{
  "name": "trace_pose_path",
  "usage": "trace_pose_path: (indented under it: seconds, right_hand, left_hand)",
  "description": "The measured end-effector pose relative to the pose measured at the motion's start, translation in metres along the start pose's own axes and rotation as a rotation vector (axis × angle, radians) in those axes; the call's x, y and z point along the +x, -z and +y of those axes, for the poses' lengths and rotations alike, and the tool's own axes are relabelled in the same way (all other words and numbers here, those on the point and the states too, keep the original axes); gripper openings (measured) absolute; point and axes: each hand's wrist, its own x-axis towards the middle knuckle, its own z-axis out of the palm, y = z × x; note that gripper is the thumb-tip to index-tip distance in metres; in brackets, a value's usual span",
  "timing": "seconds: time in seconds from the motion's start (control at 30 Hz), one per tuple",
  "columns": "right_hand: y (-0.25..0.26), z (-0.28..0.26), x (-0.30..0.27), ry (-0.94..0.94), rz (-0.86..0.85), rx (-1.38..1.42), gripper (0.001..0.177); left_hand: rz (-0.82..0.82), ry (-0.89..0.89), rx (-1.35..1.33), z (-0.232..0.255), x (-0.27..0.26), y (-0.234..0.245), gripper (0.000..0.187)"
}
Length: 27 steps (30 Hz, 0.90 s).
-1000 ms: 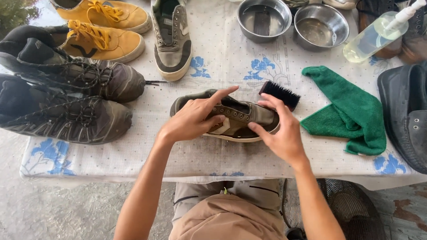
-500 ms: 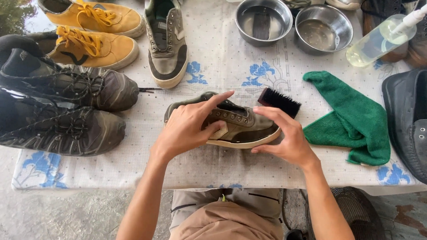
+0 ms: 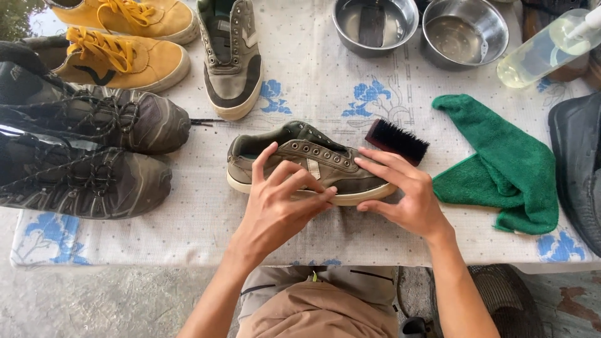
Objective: Cleaning the tongue and upper part of a shoe using a cloth and a small brush
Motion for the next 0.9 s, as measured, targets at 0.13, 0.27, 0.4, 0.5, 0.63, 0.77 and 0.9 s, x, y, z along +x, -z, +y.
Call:
trace_pose_path:
  seconds: [0.13,0.27,0.4,0.5,0.63,0.77,0.9]
  right_hand:
    - [0.000,0.001,-0.001,0.005,-0.008,-0.001,0.066]
    - [0.000,0.002,-0.001,0.016,-0.013,-0.014,0.068]
    - [0.000,0.001,-0.001,0.033,-0.017,-0.028,0.069]
    - [0.000,0.001,-0.002,0.020,-0.013,-0.034,0.068]
    - [0.001,0.000,-0.002,0.021,-0.011,-0.035,0.069]
    - [0.000,0.001,-0.003,0.050,-0.007,-0.063,0.069]
    - [0.000,0.000,-0.005,0.035,-0.012,-0.054,0.070]
  left_hand:
    - [0.014,0.036,-0.008,0.004,-0.005,-0.006,0.014]
    - [0.005,0.096,-0.046,0.009,-0.006,-0.006,0.008]
    - [-0.055,0.138,0.034,0.013,-0.006,-0.007,0.016]
    - [-0.041,0.127,0.072,0.019,-0.004,-0.002,0.013]
    - [-0.028,0.105,0.094,0.023,-0.004,-0.002,0.010]
    - [-0.081,0.136,0.144,0.028,-0.003,-0.002,0.010]
    - [-0.074,0.176,0.172,0.031,-0.004,-0.005,0.011]
